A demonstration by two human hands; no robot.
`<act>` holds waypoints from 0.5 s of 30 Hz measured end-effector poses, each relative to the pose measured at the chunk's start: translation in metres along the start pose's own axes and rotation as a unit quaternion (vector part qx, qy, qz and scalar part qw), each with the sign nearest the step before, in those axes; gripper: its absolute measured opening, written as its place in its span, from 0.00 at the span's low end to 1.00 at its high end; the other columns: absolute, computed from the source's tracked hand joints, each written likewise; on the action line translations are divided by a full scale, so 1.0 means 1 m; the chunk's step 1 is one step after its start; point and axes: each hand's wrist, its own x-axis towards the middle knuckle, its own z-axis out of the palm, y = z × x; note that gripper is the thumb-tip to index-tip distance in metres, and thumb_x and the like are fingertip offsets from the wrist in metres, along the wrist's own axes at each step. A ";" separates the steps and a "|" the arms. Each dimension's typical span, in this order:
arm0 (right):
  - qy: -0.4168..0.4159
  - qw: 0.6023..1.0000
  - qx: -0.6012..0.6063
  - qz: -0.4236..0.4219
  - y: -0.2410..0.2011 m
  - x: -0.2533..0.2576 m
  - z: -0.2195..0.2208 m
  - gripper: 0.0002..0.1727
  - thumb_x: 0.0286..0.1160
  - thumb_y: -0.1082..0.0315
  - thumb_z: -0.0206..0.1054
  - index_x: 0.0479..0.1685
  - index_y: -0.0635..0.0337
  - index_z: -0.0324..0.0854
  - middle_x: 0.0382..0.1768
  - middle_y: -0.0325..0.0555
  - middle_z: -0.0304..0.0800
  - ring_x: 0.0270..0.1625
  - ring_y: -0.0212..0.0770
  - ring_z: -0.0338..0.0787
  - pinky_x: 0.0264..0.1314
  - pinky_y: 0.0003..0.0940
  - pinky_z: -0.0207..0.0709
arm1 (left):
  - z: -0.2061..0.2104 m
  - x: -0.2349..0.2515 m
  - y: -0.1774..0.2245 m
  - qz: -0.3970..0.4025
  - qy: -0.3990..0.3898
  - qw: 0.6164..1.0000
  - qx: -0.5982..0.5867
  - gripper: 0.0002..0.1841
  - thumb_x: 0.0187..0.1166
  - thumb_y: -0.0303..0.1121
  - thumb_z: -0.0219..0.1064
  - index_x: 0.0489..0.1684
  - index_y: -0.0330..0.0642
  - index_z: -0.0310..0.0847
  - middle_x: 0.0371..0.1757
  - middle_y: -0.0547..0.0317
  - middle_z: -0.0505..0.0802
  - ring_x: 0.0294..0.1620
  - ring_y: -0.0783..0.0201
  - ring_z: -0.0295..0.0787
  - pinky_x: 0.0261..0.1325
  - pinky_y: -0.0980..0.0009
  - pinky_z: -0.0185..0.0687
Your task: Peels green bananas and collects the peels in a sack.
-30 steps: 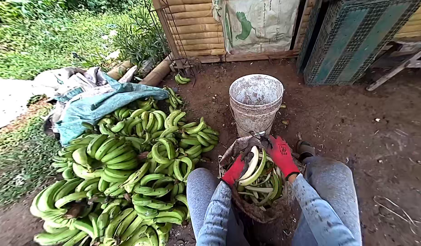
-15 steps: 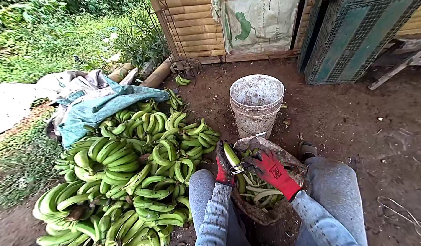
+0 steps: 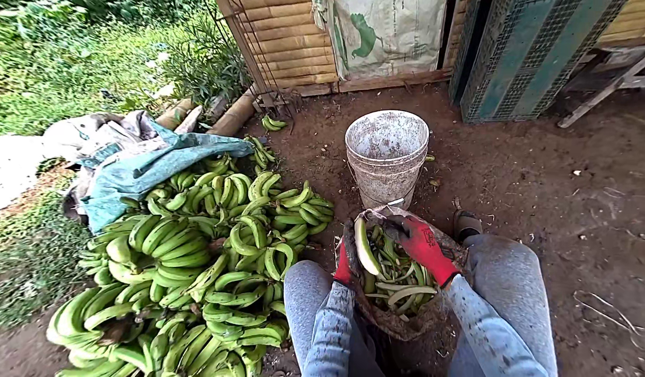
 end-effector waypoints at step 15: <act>0.043 0.995 -0.005 0.086 -0.004 0.006 -0.001 0.21 0.87 0.59 0.58 0.72 0.57 0.83 0.62 0.58 0.90 0.67 0.54 0.88 0.75 0.55 0.75 | 0.014 -0.017 0.009 0.161 -0.014 0.956 0.247 0.18 0.91 0.32 0.52 0.69 0.30 0.78 0.57 0.51 0.90 0.54 0.72 0.87 0.61 0.74 0.83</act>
